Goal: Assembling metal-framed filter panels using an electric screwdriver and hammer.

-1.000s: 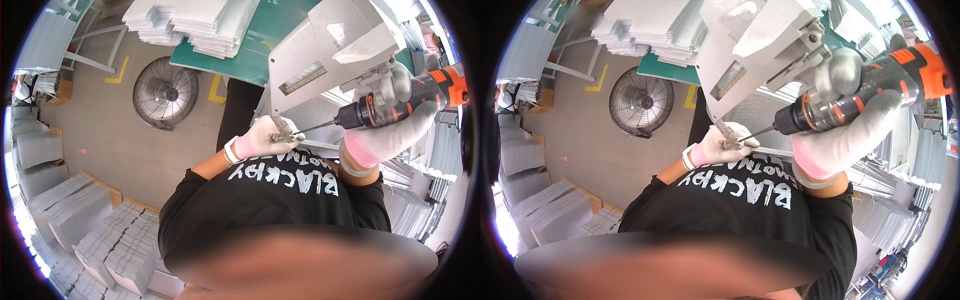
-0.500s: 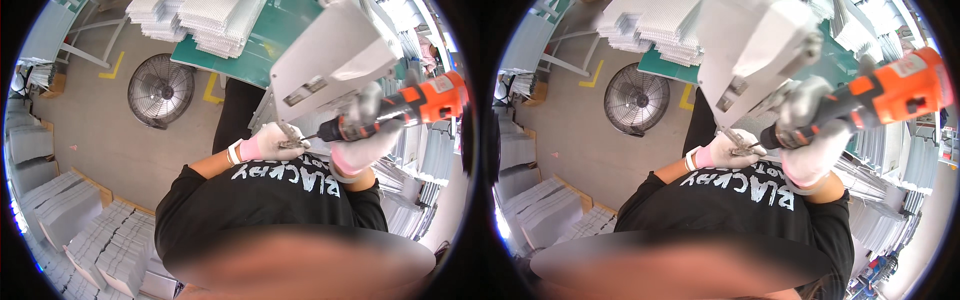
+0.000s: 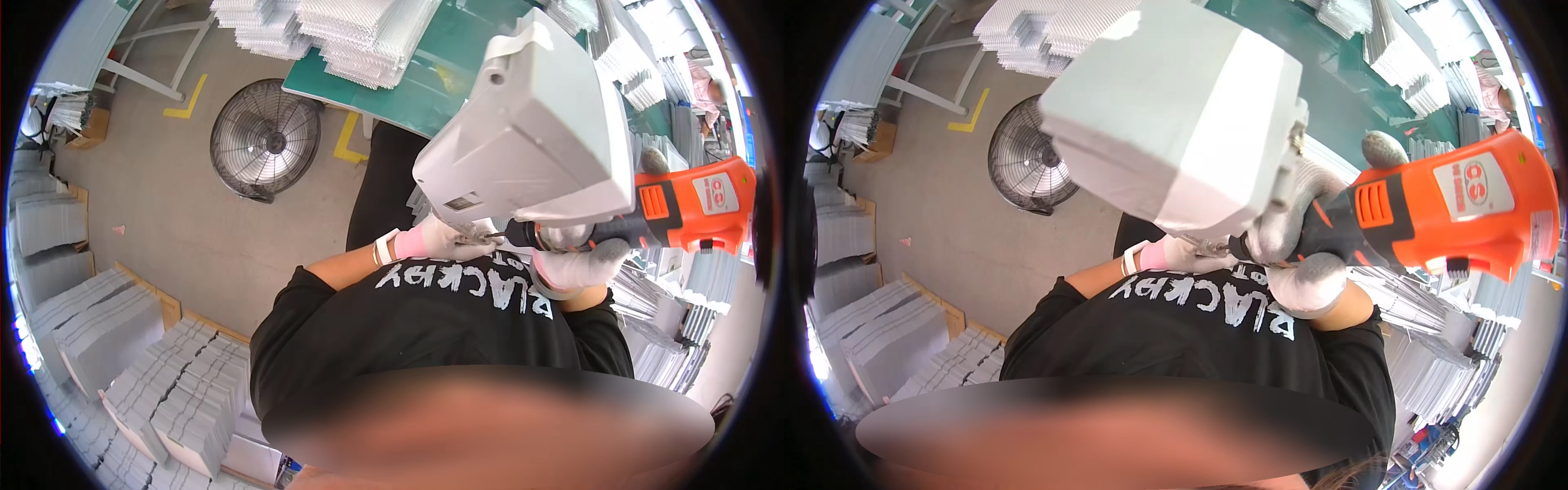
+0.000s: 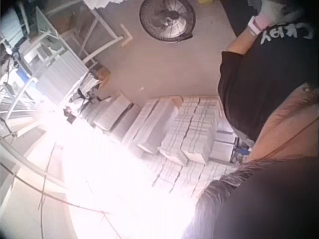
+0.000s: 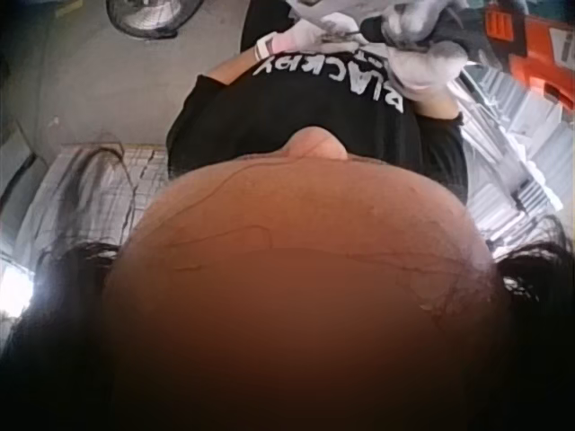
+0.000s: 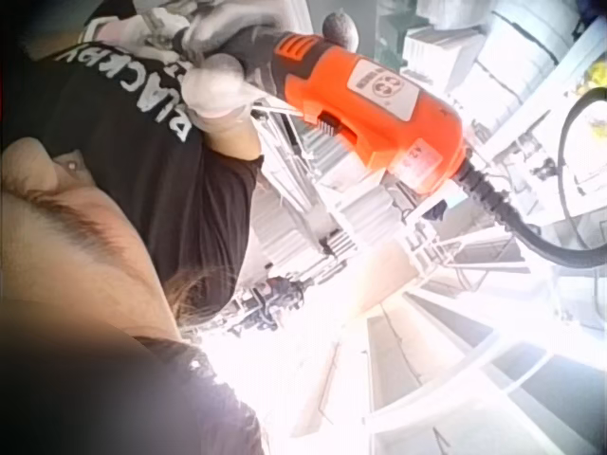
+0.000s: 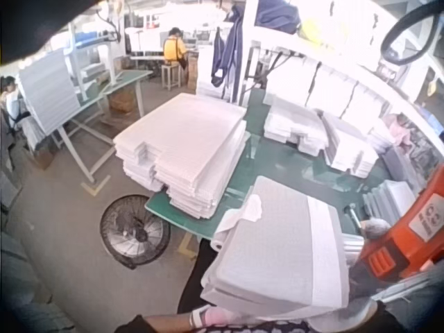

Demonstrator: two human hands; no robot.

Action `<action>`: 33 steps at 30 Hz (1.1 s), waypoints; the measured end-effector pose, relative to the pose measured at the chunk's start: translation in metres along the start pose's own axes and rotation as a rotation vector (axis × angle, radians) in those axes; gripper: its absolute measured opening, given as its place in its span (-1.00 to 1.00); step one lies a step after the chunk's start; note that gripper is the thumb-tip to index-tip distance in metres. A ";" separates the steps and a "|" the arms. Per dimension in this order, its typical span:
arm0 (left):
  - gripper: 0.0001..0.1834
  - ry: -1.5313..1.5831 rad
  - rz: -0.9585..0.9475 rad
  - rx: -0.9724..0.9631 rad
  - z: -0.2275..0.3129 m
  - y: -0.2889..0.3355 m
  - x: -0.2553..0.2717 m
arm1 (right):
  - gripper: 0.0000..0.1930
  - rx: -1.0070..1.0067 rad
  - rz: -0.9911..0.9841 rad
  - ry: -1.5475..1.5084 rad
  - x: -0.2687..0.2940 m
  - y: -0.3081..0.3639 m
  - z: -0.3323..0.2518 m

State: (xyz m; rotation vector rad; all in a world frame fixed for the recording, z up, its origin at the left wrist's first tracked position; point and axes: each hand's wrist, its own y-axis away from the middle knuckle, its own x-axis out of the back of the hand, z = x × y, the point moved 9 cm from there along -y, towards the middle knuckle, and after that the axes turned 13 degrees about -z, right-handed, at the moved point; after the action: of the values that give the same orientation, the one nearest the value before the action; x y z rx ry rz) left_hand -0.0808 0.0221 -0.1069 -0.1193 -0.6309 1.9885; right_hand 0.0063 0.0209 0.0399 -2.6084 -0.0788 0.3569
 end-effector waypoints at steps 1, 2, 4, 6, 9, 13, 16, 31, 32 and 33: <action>-0.85 -0.052 0.048 -0.067 0.011 -0.001 0.006 | 0.02 -0.006 0.007 -0.008 0.001 0.001 0.001; -0.85 -0.020 0.069 -0.043 0.002 0.003 0.002 | 0.02 -0.012 0.015 -0.016 0.002 0.002 0.001; -0.85 -0.008 0.073 -0.021 -0.004 0.005 -0.005 | 0.01 -0.024 0.024 -0.033 0.004 0.003 0.003; -0.83 -0.044 0.086 -0.031 -0.009 0.006 -0.009 | 0.01 -0.033 0.034 -0.048 0.006 0.003 0.003; -0.85 0.005 -0.048 0.051 -0.021 0.005 -0.018 | 0.01 -0.042 0.051 -0.069 0.009 0.003 0.002; -0.84 -0.109 0.035 -0.053 -0.003 -0.001 -0.005 | 0.01 -0.044 0.082 -0.093 0.015 0.005 -0.002; -0.79 0.122 -0.112 0.086 -0.027 0.000 -0.022 | -0.04 0.017 0.212 -0.011 0.025 0.000 -0.016; -0.66 -0.241 0.306 0.026 -0.005 -0.013 0.043 | -0.42 0.301 0.211 2.178 0.165 -0.027 -0.217; -0.63 -0.303 0.352 0.023 -0.007 -0.014 0.049 | -0.35 0.324 0.190 2.476 0.169 -0.029 -0.221; -0.55 -0.423 0.400 -0.006 -0.010 -0.013 0.054 | -0.35 0.315 0.207 2.491 0.182 -0.025 -0.235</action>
State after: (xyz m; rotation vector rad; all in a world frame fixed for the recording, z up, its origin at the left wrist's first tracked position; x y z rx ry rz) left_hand -0.0935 0.0768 -0.0994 0.1923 -0.9390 2.4245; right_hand 0.2448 -0.0463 0.2065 -1.0832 0.8855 -2.3355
